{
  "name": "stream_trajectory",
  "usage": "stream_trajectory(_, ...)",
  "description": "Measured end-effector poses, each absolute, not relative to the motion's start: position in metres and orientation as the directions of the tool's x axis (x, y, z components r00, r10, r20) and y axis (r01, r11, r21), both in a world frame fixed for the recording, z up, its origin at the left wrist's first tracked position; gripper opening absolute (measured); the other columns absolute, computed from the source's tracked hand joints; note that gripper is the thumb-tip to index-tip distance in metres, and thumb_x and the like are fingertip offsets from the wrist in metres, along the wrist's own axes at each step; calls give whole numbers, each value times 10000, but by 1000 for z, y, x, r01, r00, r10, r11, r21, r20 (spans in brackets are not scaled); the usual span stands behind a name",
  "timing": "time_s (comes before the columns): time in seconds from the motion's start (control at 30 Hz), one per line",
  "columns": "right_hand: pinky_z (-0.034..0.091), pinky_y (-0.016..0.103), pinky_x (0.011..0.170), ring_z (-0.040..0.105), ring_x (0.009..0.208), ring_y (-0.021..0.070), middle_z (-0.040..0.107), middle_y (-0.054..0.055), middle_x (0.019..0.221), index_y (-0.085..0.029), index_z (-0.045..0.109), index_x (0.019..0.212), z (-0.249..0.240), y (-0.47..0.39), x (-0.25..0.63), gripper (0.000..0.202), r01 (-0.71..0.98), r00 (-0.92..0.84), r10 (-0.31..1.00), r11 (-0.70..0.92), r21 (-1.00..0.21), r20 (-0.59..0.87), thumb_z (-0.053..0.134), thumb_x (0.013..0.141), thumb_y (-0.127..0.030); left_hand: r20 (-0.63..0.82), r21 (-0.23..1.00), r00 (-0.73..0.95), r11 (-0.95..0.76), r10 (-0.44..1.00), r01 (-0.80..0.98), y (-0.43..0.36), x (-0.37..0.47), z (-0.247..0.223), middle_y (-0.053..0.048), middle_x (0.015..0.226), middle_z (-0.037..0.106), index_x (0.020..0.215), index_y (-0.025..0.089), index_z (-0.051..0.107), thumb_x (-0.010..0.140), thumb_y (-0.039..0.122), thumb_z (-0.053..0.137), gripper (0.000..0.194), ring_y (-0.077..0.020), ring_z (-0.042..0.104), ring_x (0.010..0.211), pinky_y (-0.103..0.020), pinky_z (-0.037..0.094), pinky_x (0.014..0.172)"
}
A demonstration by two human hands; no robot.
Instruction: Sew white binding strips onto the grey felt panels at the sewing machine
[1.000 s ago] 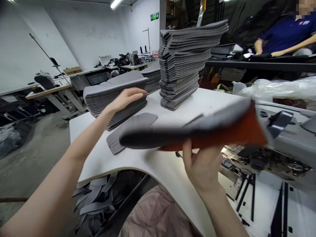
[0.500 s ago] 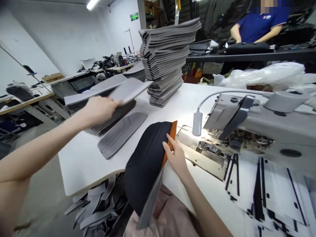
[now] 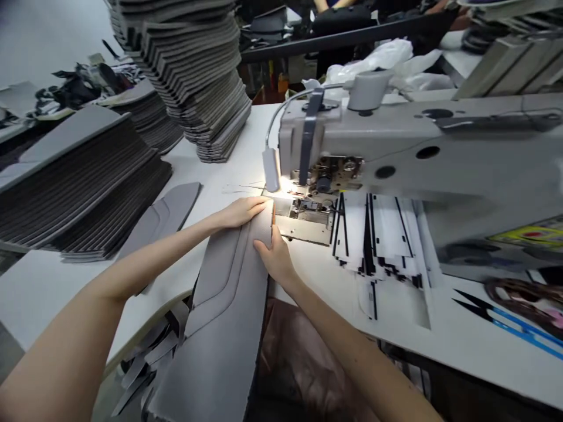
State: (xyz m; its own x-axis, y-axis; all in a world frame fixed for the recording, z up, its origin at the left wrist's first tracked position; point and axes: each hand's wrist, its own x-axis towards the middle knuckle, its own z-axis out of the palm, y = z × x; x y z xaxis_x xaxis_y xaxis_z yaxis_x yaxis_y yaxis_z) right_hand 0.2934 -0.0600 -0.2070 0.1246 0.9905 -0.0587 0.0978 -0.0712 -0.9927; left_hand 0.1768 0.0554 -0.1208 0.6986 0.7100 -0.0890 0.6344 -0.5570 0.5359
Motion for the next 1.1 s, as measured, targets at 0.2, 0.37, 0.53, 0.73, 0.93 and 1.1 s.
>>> stream_trajectory(0.2, 487, 542, 989, 536, 1169, 309, 582, 176, 1249, -191, 581, 794, -191, -81, 335, 242, 631, -92, 934, 323, -706, 346, 414, 954, -262, -229, 830, 703, -242, 673, 502, 86, 192, -151, 7, 625, 596, 793, 123, 718, 729, 352, 681, 241, -120, 487, 604, -234, 361, 575)
stream_trajectory(0.37, 571, 379, 986, 586, 1195, 234, 656, 156, 1199, -143, 685, 844, -199, -84, 357, 289, 703, -484, 619, 696, -147, 619, 428, 920, -35, -350, 790, 505, -41, 789, 612, 87, 206, -157, 43, 504, 525, 737, 132, 710, 540, 297, 817, 278, -86, 395, 497, -231, 267, 498)
stream_trajectory(0.53, 612, 307, 885, 678, 1008, 204, 729, 145, 999, -102, 715, 759, -206, -78, 357, 321, 746, -488, 558, 666, -10, 671, 457, 903, 26, -332, 778, 442, -23, 833, 628, 84, 218, -157, 11, 610, 638, 704, 149, 726, 525, 267, 820, 234, -111, 509, 595, -228, 383, 551)
stream_trajectory(0.73, 615, 313, 870, 688, 1024, 215, 742, 157, 1052, -96, 743, 776, -204, -78, 365, 322, 794, -460, 627, 607, -24, 628, 471, 879, 43, -323, 833, 485, 0, 812, 554, 91, 235, -165, 19, 603, 599, 670, 137, 678, 541, 228, 809, 205, -116, 532, 623, -238, 478, 599)
stream_trajectory(0.93, 622, 295, 835, 698, 1016, 220, 750, 151, 1053, -92, 753, 786, -200, -77, 374, 329, 832, -423, 664, 554, -26, 617, 468, 874, 48, -287, 804, 434, -31, 854, 593, 101, 250, -176, -21, 709, 658, 657, 147, 634, 581, 240, 820, 221, -181, 618, 780, -292, 549, 725)
stream_trajectory(1.1, 620, 288, 834, 704, 1014, 236, 751, 162, 1042, -66, 755, 786, -197, -76, 376, 296, 831, -415, 664, 555, -38, 622, 494, 854, 56, -343, 765, 422, -12, 839, 644, 104, 255, -175, -67, 858, 724, 726, 140, 682, 623, 246, 829, 208, -236, 662, 919, -338, 554, 848)
